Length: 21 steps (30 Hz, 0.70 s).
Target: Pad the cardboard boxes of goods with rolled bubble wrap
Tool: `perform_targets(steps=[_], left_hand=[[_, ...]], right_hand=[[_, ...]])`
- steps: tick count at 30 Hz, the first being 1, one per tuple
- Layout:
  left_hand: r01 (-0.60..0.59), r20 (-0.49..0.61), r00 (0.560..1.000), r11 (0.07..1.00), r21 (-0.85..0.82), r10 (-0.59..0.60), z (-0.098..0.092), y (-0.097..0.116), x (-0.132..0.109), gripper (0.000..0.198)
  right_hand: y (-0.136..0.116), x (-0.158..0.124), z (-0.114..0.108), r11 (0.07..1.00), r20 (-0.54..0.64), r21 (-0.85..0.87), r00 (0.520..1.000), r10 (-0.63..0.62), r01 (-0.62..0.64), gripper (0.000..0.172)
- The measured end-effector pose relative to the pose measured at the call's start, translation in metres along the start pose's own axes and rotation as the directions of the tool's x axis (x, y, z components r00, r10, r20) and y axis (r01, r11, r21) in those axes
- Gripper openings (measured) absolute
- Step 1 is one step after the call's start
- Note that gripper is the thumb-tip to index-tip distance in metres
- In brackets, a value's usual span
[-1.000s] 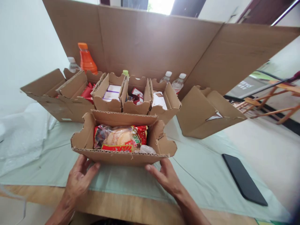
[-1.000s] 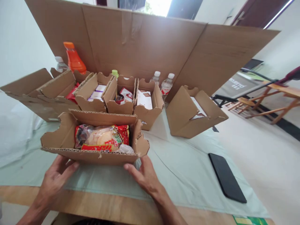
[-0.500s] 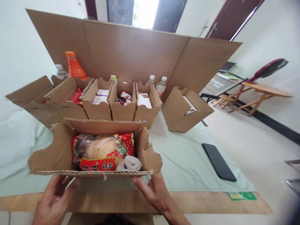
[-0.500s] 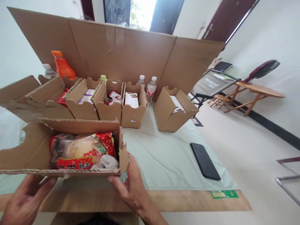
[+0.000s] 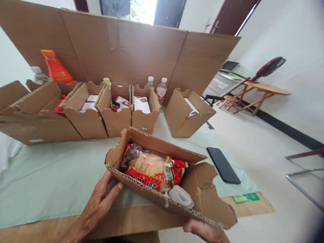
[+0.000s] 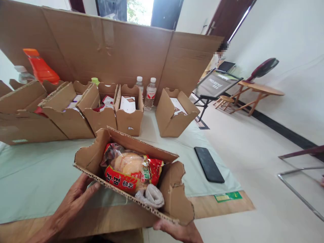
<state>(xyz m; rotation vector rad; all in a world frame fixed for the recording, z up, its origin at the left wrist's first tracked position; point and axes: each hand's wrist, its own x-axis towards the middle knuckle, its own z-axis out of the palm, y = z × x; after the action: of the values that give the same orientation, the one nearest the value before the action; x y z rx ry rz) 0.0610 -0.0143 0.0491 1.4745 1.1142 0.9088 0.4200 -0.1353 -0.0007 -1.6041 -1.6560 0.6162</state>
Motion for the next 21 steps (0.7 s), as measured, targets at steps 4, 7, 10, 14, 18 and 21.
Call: perform_targets(steps=[4,7,10,14,18,21], left_hand=[[-0.070,0.105,0.992,0.997,0.045,0.065,0.008,0.008,0.020,0.053],[-0.174,0.204,0.966,0.983,0.055,0.159,0.024,0.019,0.051,0.054],[-0.272,0.279,0.928,0.961,0.052,0.247,0.047,0.021,0.081,0.060],[-0.302,0.215,0.938,0.945,0.122,0.272,0.073,-0.002,0.097,0.071],[-0.308,0.192,0.943,0.931,0.195,0.271,0.081,-0.026,0.090,0.073],[-0.333,0.192,0.937,0.915,0.226,0.293,0.080,-0.033,0.087,0.071]], right_hand=[[-0.007,0.019,-0.023,0.987,-0.027,0.117,0.993,0.115,-0.111,0.061],[-0.004,0.016,-0.036,0.963,-0.120,0.150,0.962,0.244,-0.226,0.062],[0.001,0.002,-0.037,0.928,-0.295,0.139,0.880,0.372,-0.346,0.063],[-0.003,-0.002,-0.025,0.925,-0.573,0.071,0.744,0.344,-0.373,0.077],[-0.027,0.029,-0.007,0.968,-0.717,-0.014,0.677,0.166,-0.252,0.085],[-0.050,0.060,0.008,0.990,-0.728,-0.010,0.680,0.090,-0.142,0.097]])
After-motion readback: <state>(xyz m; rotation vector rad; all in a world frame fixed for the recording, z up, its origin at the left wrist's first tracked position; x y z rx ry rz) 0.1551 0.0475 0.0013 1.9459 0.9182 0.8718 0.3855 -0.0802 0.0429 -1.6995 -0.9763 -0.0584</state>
